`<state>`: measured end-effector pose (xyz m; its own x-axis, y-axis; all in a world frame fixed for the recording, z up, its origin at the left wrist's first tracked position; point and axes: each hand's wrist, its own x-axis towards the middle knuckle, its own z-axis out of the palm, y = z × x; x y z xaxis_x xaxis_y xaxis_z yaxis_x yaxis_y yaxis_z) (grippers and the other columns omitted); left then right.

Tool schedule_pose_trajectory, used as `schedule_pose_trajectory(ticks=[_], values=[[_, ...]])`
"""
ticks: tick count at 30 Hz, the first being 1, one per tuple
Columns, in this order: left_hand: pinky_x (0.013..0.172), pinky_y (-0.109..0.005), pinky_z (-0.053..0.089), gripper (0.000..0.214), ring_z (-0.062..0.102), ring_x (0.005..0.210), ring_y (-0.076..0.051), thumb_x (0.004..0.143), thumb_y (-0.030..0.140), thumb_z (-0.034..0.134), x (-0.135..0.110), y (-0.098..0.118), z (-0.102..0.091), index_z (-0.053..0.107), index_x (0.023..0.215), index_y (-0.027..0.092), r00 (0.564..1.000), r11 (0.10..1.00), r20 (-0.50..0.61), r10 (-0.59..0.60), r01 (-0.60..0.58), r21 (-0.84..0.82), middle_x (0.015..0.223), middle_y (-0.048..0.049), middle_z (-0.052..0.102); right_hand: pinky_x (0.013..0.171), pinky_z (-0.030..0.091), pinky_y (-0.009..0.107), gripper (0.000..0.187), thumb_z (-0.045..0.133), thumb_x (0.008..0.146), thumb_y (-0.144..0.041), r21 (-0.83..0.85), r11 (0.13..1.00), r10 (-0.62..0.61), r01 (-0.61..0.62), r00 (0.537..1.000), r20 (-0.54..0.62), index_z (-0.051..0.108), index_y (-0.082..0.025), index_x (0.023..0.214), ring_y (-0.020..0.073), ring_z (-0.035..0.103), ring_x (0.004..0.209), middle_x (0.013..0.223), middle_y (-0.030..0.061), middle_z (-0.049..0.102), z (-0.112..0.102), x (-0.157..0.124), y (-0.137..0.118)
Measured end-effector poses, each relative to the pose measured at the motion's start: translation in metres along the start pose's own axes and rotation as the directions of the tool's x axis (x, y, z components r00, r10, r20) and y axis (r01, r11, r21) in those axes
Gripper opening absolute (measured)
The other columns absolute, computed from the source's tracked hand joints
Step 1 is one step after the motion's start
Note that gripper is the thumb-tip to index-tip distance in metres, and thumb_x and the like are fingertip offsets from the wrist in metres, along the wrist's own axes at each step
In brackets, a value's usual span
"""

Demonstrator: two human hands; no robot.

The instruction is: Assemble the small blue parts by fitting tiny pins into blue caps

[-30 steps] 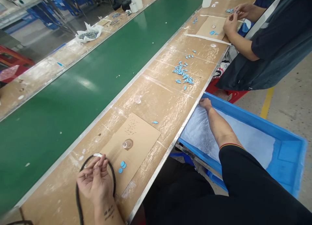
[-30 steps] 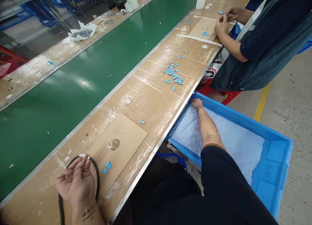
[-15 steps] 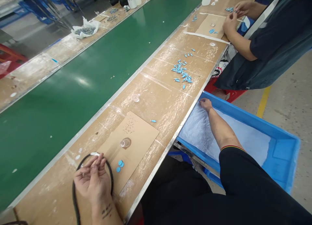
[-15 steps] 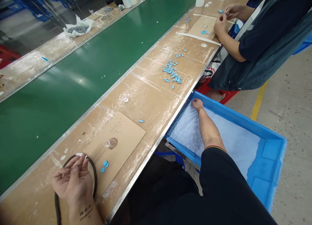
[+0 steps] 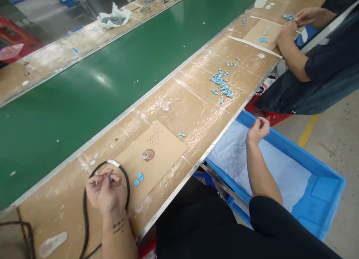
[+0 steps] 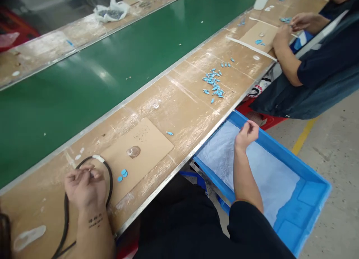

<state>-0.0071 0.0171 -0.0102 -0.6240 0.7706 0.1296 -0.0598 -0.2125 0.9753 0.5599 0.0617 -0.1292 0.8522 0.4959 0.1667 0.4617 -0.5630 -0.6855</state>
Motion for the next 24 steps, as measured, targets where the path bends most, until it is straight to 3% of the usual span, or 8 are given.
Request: schedule_pose_trajectory(ticks=[3, 5, 7, 10, 12, 17, 22, 24], values=[[0.044, -0.018, 0.035, 0.038, 0.043, 0.043, -0.004, 0.055, 0.012, 0.074, -0.002, 0.003, -0.001, 0.047, 0.079, 0.022, 0.988, 0.985, -0.046, -0.145, 0.14, -0.102, 0.071, 0.0069, 0.065, 0.084, 0.065, 0.047, 0.052, 0.027, 0.104, -0.048, 0.137, 0.962, -0.21, 0.238, 0.96, -0.187, 0.062, -0.024, 0.135, 0.0291, 0.076, 0.092, 0.106, 0.0141, 0.07, -0.039, -0.059, -0.025], [0.044, -0.018, 0.031, 0.033, 0.04, 0.043, -0.004, 0.058, 0.011, 0.066, -0.004, 0.005, 0.0, 0.046, 0.082, 0.023, 0.977, 0.963, -0.048, -0.21, 0.198, -0.18, 0.071, 0.0065, 0.061, 0.093, 0.062, 0.048, 0.045, 0.034, 0.104, -0.05, 0.188, 0.867, -0.435, 0.461, 0.885, -0.165, 0.068, -0.03, 0.124, 0.0298, 0.074, 0.097, 0.098, 0.0122, 0.069, -0.055, -0.097, -0.056], [0.046, -0.018, 0.032, 0.033, 0.04, 0.044, -0.005, 0.056, 0.007, 0.058, -0.004, 0.006, 0.001, 0.046, 0.083, 0.023, 0.973, 0.951, -0.073, -0.221, 0.198, -0.236, 0.073, 0.0062, 0.06, 0.099, 0.06, 0.046, 0.037, 0.041, 0.103, -0.048, 0.248, 0.721, -0.684, 0.648, 0.723, 0.099, 0.073, -0.032, 0.115, 0.0278, 0.073, 0.101, 0.1, 0.0107, 0.071, -0.055, -0.125, -0.097], [0.054, -0.016, 0.04, 0.042, 0.05, 0.053, -0.005, 0.049, 0.0, 0.051, -0.004, 0.004, 0.005, 0.044, 0.084, 0.023, 0.97, 0.95, -0.15, -0.191, 0.144, -0.276, 0.074, 0.0065, 0.058, 0.104, 0.057, 0.045, 0.033, 0.051, 0.102, -0.043, 0.38, 0.536, -0.826, 0.754, 0.374, 0.422, 0.075, -0.028, 0.119, 0.0282, 0.069, 0.11, 0.114, 0.0116, 0.071, -0.028, -0.147, -0.157], [0.062, -0.016, 0.046, 0.043, 0.057, 0.06, -0.006, 0.05, -0.002, 0.051, -0.004, 0.003, 0.007, 0.043, 0.084, 0.023, 0.969, 0.946, -0.167, -0.183, 0.128, -0.298, 0.075, 0.0064, 0.059, 0.101, 0.055, 0.049, 0.033, 0.055, 0.099, -0.041, 0.372, 0.488, -0.824, 0.79, 0.276, 0.494, 0.077, -0.022, 0.116, 0.0317, 0.067, 0.107, 0.111, 0.0143, 0.072, -0.005, -0.149, -0.181], [0.072, -0.018, 0.051, 0.039, 0.068, 0.074, -0.009, 0.063, -0.003, 0.058, -0.007, 0.002, 0.01, 0.043, 0.086, 0.024, 0.975, 0.927, -0.1, -0.198, 0.153, -0.343, 0.082, 0.0051, 0.064, 0.091, 0.053, 0.05, 0.026, 0.059, 0.096, -0.039, 0.359, 0.469, -0.821, 0.807, 0.249, 0.514, 0.077, -0.021, 0.092, 0.0313, 0.065, 0.092, 0.092, 0.0135, 0.072, 0.018, -0.143, -0.183], [0.07, -0.018, 0.051, 0.032, 0.07, 0.073, -0.007, 0.072, -0.005, 0.056, -0.013, 0.006, 0.012, 0.044, 0.082, 0.022, 0.958, 0.867, -0.022, -0.287, 0.25, -0.431, 0.085, 0.0043, 0.064, 0.068, 0.056, 0.037, 0.025, 0.066, 0.095, -0.047, 0.596, 0.546, -0.836, 0.588, 0.425, 0.346, 0.07, -0.023, 0.094, 0.0219, 0.069, 0.072, 0.084, 0.0054, 0.075, 0.003, -0.161, -0.194], [0.069, -0.018, 0.05, 0.03, 0.069, 0.07, -0.007, 0.076, -0.006, 0.054, -0.015, 0.009, 0.015, 0.044, 0.081, 0.022, 0.946, 0.848, 0.009, -0.324, 0.295, -0.44, 0.084, 0.0046, 0.062, 0.064, 0.057, 0.034, 0.026, 0.072, 0.093, -0.049, 0.732, 0.489, -0.85, 0.475, 0.448, 0.277, 0.07, -0.023, 0.096, 0.0195, 0.071, 0.07, 0.082, 0.0029, 0.076, -0.001, -0.175, -0.218]])
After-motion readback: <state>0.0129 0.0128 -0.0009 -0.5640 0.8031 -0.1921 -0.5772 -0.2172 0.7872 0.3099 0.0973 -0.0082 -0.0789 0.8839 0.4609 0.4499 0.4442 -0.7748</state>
